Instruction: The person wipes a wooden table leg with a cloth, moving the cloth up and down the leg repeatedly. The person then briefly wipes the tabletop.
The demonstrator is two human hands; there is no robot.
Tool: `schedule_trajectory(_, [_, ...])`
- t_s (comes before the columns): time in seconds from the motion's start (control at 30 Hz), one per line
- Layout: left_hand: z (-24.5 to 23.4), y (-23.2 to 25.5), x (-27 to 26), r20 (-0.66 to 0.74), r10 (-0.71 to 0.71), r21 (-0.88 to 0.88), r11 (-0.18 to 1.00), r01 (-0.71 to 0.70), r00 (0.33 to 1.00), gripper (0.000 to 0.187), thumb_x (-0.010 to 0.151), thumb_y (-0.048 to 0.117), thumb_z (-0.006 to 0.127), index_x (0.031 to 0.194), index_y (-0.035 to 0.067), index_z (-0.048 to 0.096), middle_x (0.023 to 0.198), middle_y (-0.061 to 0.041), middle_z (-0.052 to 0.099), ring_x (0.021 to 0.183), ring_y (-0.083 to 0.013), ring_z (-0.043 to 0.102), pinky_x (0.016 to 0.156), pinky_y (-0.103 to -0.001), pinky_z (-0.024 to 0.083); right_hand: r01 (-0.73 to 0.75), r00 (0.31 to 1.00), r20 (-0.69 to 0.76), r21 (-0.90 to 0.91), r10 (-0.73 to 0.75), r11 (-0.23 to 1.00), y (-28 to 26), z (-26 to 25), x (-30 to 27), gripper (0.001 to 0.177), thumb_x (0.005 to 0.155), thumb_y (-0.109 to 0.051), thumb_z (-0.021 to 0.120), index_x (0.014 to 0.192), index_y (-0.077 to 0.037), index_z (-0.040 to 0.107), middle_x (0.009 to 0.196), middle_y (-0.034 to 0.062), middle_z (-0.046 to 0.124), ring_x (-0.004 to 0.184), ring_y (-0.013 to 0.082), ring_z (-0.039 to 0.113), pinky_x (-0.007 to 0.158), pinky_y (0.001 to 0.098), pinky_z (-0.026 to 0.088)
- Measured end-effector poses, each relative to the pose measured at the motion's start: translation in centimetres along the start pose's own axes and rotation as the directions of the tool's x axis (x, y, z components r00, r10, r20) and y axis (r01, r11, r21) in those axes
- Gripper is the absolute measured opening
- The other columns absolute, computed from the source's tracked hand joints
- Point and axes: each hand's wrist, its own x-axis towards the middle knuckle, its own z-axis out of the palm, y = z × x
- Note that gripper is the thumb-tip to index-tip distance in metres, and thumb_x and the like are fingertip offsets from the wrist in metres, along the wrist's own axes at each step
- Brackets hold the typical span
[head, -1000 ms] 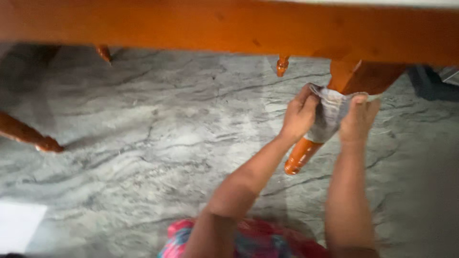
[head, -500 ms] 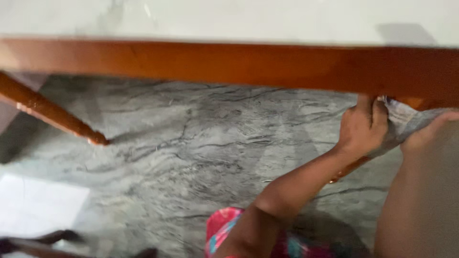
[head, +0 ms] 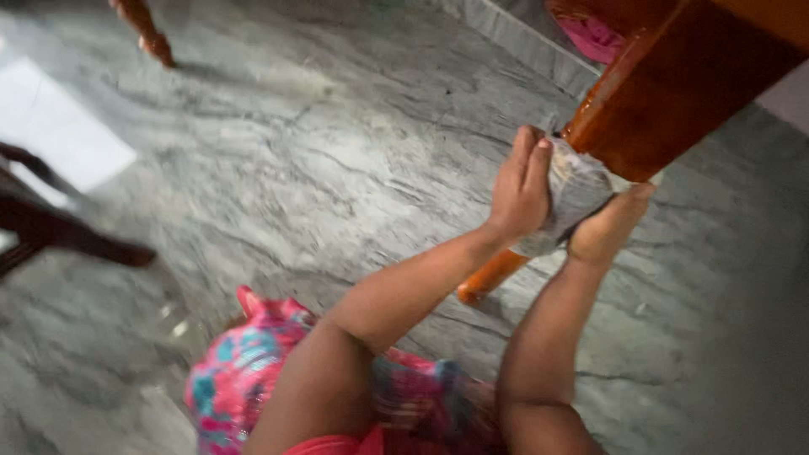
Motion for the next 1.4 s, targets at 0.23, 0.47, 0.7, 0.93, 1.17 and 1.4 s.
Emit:
schedule_trajectory(0.23, [1.6, 0.8, -0.6, -0.13, 0.007, 0.079, 0.997, 0.003, 0.992, 0.032, 0.113, 0.032, 0.039, 0.113, 0.003, 0.051, 0.095, -0.017, 0.055, 0.09, -0.0284, 0.054, 0.088, -0.038, 0.047, 0.193, 0.981, 0.006, -0.108, -0.194, 0.975, 0.4, -0.4, 1.6, 0.058, 0.115, -0.043, 0.032, 0.129, 0.008, 0.057, 0.125, 0.026, 0.062, 0.116, 0.0384, 0.063, 0.1, 0.0549, 0.047])
schedule_trajectory(0.47, [0.8, 0.9, -1.8, -0.036, -0.244, 0.231, 0.941, 0.246, 0.969, 0.037, 0.113, 0.039, 0.03, 0.124, 0.005, 0.041, 0.09, -0.025, 0.056, 0.081, -0.0409, 0.061, 0.077, -0.05, 0.047, 0.462, 0.869, 0.221, -0.682, -0.442, 0.568, 9.3, -1.1, 2.0, 0.049, 0.125, -0.036, 0.036, 0.136, 0.007, 0.057, 0.139, 0.0294, 0.06, 0.131, 0.0442, 0.06, 0.111, 0.0566, 0.048])
schedule_trajectory(0.7, [-3.9, -0.4, -3.8, 0.208, -0.085, 0.166, 0.985, 0.05, 0.974, 0.03, 0.115, 0.032, 0.042, 0.117, 0.001, 0.04, 0.085, -0.018, 0.057, 0.077, -0.0306, 0.062, 0.075, -0.044, 0.052, 0.252, 0.968, 0.213, -0.794, -0.135, 0.553, 10.1, 2.4, -1.7, 0.042, 0.126, -0.031, 0.038, 0.142, 0.007, 0.048, 0.142, 0.0277, 0.056, 0.134, 0.0409, 0.058, 0.114, 0.0551, 0.047])
schedule_trajectory(0.93, [-9.7, 2.9, -1.9, 0.144, 0.201, 0.349, 0.906, -0.24, 0.969, 0.016, 0.114, 0.028, 0.057, 0.109, 0.013, 0.057, 0.09, -0.009, 0.064, 0.082, -0.0232, 0.063, 0.076, -0.035, 0.051, 0.087, 0.996, 0.073, -0.823, -0.048, 0.561, 6.4, 4.6, -7.0, 0.038, 0.127, -0.025, 0.04, 0.148, 0.006, 0.04, 0.146, 0.026, 0.053, 0.138, 0.0377, 0.056, 0.118, 0.0537, 0.045])
schedule_trajectory(1.17, [-6.5, 5.9, -1.1, 0.139, 0.06, 0.191, 0.978, -0.086, 0.988, 0.014, 0.109, 0.022, 0.059, 0.113, 0.008, 0.058, 0.075, -0.006, 0.064, 0.059, -0.0139, 0.062, 0.056, -0.03, 0.049, -0.063, 0.996, -0.081, -0.427, 0.031, 0.902, 0.0, -1.4, -7.8, 0.039, 0.128, -0.02, 0.041, 0.155, 0.006, 0.031, 0.149, 0.0243, 0.05, 0.142, 0.0345, 0.054, 0.121, 0.0522, 0.044])
schedule_trajectory(1.4, [-1.9, 6.8, -3.0, 0.016, 0.212, 0.143, 0.967, -0.212, 0.977, 0.005, 0.109, 0.008, 0.056, 0.112, 0.004, 0.056, 0.084, -0.01, 0.06, 0.072, -0.0175, 0.059, 0.067, -0.032, 0.05, -0.142, 0.986, -0.058, 0.209, 0.157, 0.968, -8.4, -1.7, -2.6, 0.009, 0.122, -0.005, 0.051, 0.118, -0.006, 0.043, 0.094, 0.0029, 0.048, 0.074, 0.0129, 0.049, 0.071, 0.0357, 0.051])
